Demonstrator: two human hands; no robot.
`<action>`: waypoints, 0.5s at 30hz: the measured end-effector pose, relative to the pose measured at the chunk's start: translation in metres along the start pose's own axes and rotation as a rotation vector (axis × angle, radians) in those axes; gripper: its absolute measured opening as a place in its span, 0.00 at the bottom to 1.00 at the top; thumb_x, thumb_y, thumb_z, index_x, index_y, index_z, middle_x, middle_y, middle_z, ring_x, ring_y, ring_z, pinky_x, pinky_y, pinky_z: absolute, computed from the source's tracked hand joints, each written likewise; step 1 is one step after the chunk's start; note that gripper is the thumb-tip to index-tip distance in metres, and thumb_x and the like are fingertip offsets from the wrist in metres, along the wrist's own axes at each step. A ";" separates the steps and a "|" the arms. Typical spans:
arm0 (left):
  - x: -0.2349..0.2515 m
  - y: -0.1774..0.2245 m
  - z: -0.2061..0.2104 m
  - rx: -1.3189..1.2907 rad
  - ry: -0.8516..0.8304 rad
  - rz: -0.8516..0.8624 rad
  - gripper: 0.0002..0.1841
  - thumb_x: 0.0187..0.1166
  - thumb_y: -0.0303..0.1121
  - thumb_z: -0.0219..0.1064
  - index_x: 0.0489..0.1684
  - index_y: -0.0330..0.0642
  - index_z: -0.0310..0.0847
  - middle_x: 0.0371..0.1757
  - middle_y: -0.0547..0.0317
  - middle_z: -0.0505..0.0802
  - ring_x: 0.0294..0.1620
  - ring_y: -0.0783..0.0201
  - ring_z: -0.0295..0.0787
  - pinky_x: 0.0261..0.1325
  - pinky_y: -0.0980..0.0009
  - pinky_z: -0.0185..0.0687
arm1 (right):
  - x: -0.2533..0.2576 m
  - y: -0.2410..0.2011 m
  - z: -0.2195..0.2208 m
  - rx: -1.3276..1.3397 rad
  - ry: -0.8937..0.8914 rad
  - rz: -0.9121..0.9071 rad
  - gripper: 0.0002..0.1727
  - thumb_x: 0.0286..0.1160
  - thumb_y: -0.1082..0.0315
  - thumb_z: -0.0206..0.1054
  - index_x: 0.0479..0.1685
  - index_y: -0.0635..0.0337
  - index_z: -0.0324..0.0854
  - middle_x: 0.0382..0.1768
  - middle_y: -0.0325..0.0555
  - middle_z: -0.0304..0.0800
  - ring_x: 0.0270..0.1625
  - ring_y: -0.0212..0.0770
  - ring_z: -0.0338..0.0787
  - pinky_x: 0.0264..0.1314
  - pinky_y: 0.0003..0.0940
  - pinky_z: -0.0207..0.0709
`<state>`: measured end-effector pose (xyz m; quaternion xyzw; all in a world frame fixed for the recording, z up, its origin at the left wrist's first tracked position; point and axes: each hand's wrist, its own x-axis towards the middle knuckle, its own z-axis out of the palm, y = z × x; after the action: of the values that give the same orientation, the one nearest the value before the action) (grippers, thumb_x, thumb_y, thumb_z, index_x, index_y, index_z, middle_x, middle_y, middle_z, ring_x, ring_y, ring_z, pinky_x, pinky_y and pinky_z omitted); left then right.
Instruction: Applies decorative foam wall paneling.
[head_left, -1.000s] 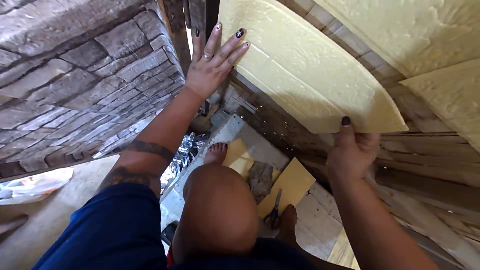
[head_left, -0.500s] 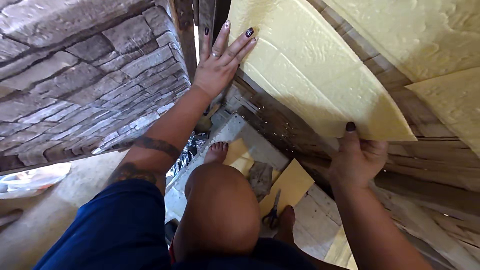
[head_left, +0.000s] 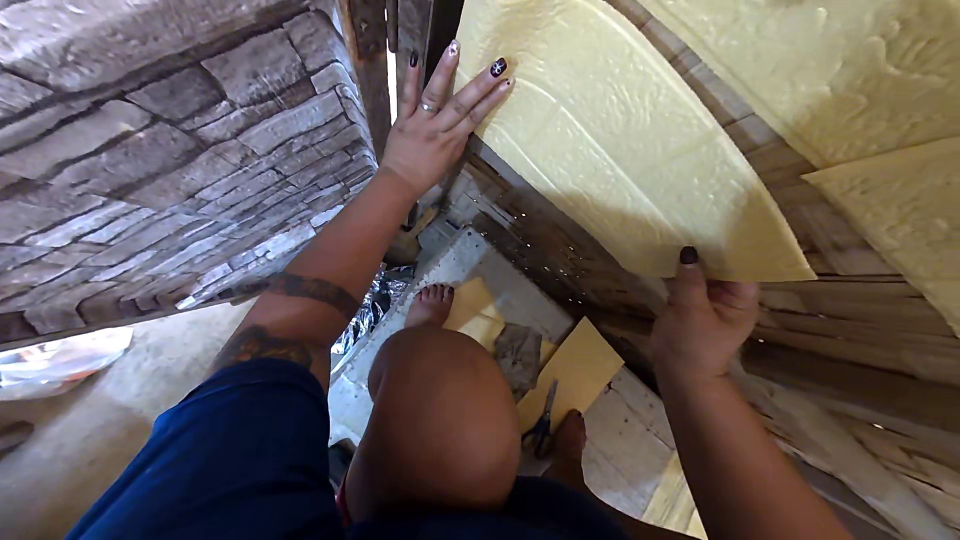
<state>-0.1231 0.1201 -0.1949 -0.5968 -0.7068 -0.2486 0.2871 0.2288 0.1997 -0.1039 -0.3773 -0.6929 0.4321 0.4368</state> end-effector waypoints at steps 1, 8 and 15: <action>0.000 0.000 0.001 -0.001 0.010 0.003 0.32 0.81 0.36 0.66 0.88 0.61 0.68 0.88 0.67 0.74 0.90 0.43 0.61 0.83 0.32 0.47 | 0.000 0.000 0.000 0.000 -0.001 0.000 0.13 0.83 0.72 0.64 0.62 0.53 0.77 0.54 0.28 0.91 0.59 0.31 0.90 0.66 0.37 0.85; -0.002 0.001 0.004 0.000 0.031 0.000 0.32 0.82 0.40 0.66 0.89 0.61 0.66 0.88 0.66 0.73 0.90 0.44 0.60 0.83 0.33 0.46 | 0.000 0.003 -0.002 0.008 -0.023 -0.026 0.12 0.83 0.72 0.64 0.61 0.51 0.79 0.54 0.27 0.91 0.60 0.31 0.90 0.67 0.38 0.85; -0.001 0.003 0.005 -0.004 0.053 -0.021 0.28 0.85 0.41 0.62 0.87 0.61 0.70 0.87 0.65 0.76 0.89 0.43 0.62 0.83 0.32 0.47 | 0.003 0.000 -0.002 -0.027 -0.027 -0.011 0.12 0.84 0.71 0.62 0.63 0.54 0.76 0.54 0.29 0.90 0.59 0.31 0.90 0.64 0.37 0.86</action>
<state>-0.1203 0.1236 -0.1988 -0.5832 -0.7048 -0.2686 0.3017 0.2296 0.2027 -0.1029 -0.3737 -0.7066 0.4252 0.4247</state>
